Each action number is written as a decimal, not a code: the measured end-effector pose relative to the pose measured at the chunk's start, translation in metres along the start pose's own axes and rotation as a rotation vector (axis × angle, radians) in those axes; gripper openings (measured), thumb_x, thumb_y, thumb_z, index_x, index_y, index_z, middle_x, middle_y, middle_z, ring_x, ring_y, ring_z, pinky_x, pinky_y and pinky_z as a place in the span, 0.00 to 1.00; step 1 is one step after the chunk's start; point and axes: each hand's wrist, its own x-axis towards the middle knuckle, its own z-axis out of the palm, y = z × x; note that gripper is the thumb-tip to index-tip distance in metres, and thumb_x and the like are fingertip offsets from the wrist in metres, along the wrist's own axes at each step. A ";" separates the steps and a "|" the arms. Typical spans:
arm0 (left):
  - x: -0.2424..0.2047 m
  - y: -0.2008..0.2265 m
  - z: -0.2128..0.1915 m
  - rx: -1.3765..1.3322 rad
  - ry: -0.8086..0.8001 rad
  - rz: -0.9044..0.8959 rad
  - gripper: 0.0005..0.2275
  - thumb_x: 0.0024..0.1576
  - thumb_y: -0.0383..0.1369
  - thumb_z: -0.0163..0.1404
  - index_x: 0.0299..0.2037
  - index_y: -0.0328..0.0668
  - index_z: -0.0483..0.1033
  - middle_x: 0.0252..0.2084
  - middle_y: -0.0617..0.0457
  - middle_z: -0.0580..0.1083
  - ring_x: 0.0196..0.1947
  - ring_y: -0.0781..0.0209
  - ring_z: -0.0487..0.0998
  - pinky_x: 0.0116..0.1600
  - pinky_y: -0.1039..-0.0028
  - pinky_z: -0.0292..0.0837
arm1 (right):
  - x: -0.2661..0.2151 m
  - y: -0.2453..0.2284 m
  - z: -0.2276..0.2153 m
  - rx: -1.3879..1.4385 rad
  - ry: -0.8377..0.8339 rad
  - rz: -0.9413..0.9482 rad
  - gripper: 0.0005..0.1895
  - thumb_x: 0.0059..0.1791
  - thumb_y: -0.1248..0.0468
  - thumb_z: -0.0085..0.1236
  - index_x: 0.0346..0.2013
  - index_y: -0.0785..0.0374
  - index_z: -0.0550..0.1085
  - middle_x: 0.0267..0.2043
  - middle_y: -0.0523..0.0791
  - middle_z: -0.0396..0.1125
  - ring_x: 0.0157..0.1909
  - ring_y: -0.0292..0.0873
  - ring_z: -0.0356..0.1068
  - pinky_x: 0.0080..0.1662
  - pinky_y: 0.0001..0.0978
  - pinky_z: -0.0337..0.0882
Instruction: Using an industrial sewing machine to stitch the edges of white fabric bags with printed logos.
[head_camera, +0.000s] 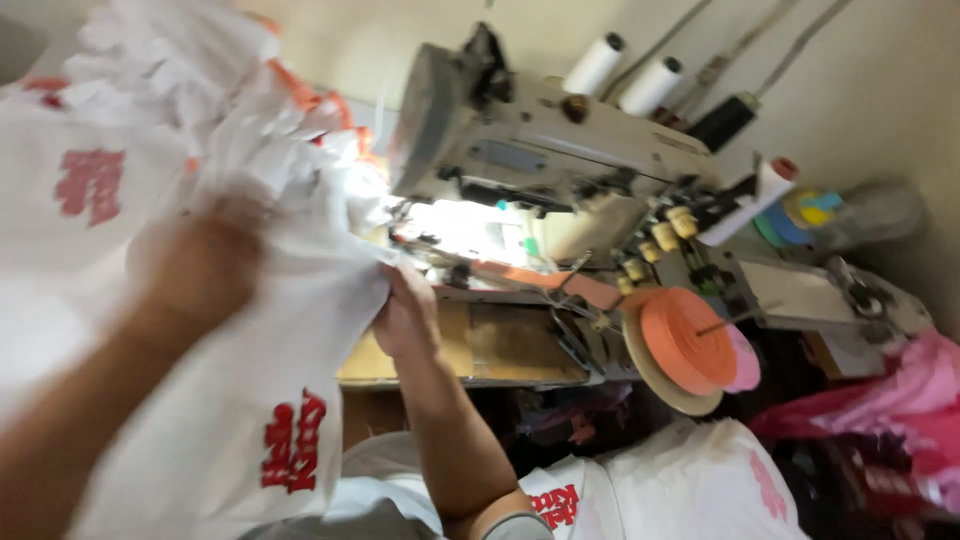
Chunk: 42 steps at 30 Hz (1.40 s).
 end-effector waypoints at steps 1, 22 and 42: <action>-0.002 0.016 0.039 -0.148 -0.028 0.173 0.17 0.49 0.21 0.46 0.48 0.24 0.78 0.49 0.31 0.77 0.58 0.33 0.75 0.69 0.50 0.67 | 0.008 0.006 -0.011 0.011 0.104 0.051 0.09 0.55 0.64 0.55 0.35 0.67 0.76 0.31 0.49 0.71 0.33 0.43 0.71 0.39 0.31 0.69; 0.032 0.045 0.148 -0.060 -0.169 0.200 0.14 0.54 0.34 0.44 0.45 0.37 0.77 0.52 0.39 0.77 0.56 0.40 0.78 0.64 0.57 0.71 | -0.004 0.047 -0.049 -0.048 0.242 -0.036 0.05 0.53 0.71 0.58 0.43 0.65 0.78 0.32 0.50 0.75 0.33 0.41 0.78 0.37 0.32 0.79; -0.128 0.064 0.084 -0.261 -0.178 -0.376 0.08 0.40 0.29 0.52 0.27 0.59 0.79 0.27 0.49 0.63 0.29 0.50 0.66 0.43 0.61 0.63 | -0.026 -0.027 -0.056 -1.053 0.035 0.066 0.08 0.39 0.68 0.40 0.24 0.60 0.70 0.25 0.35 0.62 0.30 0.30 0.59 0.33 0.25 0.60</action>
